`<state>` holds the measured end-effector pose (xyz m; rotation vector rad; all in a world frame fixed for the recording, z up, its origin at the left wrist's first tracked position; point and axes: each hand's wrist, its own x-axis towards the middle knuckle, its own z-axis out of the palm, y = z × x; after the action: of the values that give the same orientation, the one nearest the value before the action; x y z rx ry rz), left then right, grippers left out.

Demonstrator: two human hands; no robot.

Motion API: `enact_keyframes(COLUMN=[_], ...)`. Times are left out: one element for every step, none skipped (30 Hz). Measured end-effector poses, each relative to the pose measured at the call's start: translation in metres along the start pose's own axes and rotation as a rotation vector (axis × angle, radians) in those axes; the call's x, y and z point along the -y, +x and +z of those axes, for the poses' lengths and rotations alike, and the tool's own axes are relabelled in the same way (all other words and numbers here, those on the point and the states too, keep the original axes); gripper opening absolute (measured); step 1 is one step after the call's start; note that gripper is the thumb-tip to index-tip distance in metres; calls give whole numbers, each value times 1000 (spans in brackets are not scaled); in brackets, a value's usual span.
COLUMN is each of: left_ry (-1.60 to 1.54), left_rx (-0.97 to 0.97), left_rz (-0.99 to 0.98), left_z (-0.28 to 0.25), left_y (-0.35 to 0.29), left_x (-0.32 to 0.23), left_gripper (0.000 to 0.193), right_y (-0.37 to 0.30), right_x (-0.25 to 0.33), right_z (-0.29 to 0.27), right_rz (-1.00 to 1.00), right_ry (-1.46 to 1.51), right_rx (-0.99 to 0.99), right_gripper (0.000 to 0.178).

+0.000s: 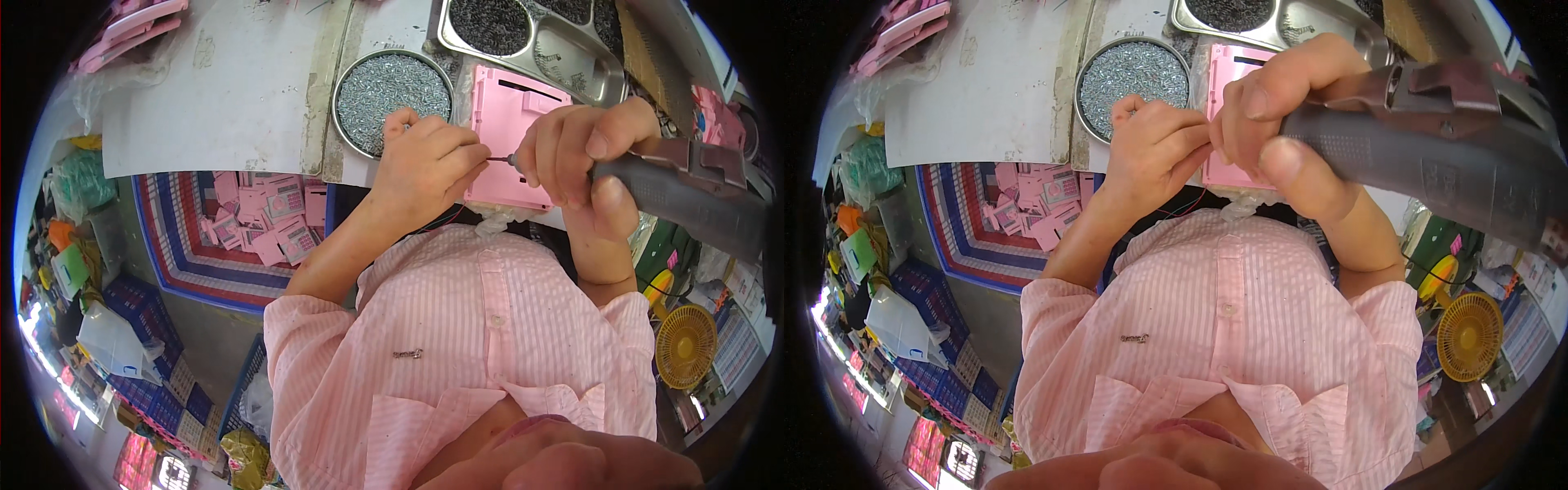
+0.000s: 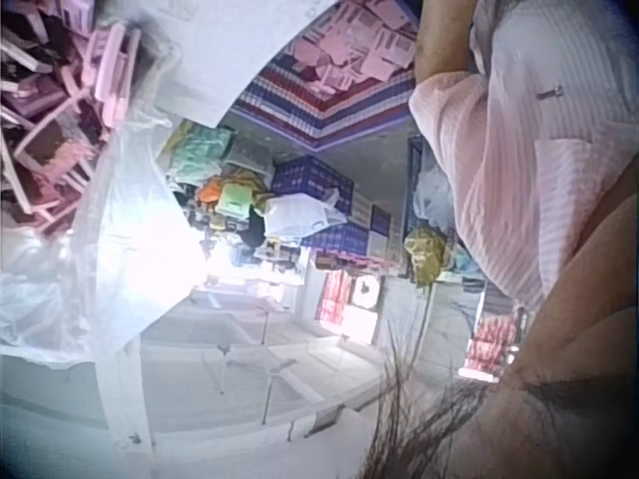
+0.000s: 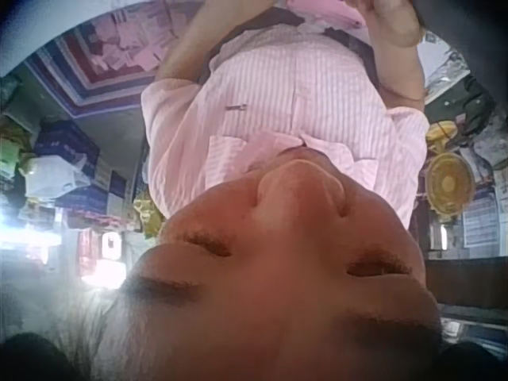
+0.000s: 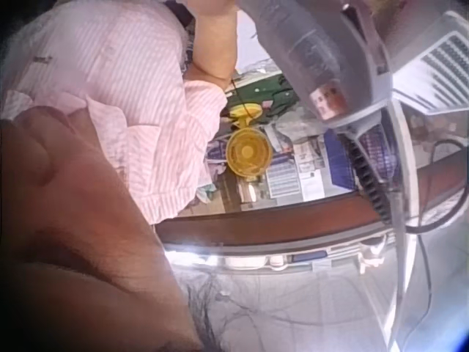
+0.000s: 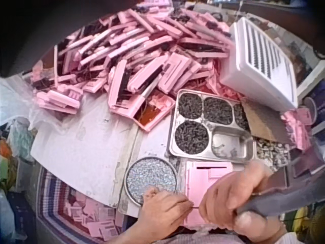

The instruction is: The worker is assembling pink plastic electronic devices by soldering internal wires and using an electric screwdriver to secure the housing.

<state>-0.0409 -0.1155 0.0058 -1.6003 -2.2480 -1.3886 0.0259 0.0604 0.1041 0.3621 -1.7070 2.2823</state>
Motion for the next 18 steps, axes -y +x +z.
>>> enact_keyframes(left_ry=[-6,-30,-50,-69,-75,-81,-87,-89,-90,-91,-87,-84,-81,-68,-54,-41,-31,-21], left_rx=[0,-4,-8,-13,-10,-9,-8,-10,-12,-14,-7,-1,5,2,-1,-4,6,17], left_rz=[0,-2,-6,-10,-12,-13,-14,-14,-13,-12,-12,-10,-8,-1,5,11,14,16], left_z=[1,3,3,4,5,5,5,5,4,3,1,0,-2,-2,-2,-2,-3,-4], left_y=[-1,-2,-3,-4,-5,-6,-8,-8,-8,-8,-8,-8,-9,-10,-11,-12,-13,-14], left_x=[-2,-4,-5,-6,-7,-8,-9,-11,-14,-16,-18,-19,-20,-21,-22,-23,-24,-26], left_gripper=[15,15,15,15,15,14,14,14,14,14,14,14,14,14,15,15,15,15], right_y=[-2,-4,-6,-8,-11,-13,-14,-16,-18,-19,-20,-22,-23,-25,-27,-28,-30,-32], right_x=[0,0,0,-1,-1,-1,1,3,5,5,3,3,3,3,3,3,3,2], right_z=[0,0,1,2,4,6,7,9,11,13,16,19,19,20,20,20,20,20], right_rz=[-8,-15,-19,-22,-21,-20,-17,-14,-12,-13,-15,-17,-17,-16,-14,-18,-22,-26], right_ry=[3,6,10,14,15,15,9,2,-4,-14,-25,-36,-36,-36,-34,-29,-25,-20], right_rx=[5,11,11,11,2,-6,-11,-16,-21,-32,-42,-53,-47,-41,-35,-25,-15,-7], right_gripper=[31,31,30,30,30,30,30,30,31,31,31,31,31,31,31,31,31,32])
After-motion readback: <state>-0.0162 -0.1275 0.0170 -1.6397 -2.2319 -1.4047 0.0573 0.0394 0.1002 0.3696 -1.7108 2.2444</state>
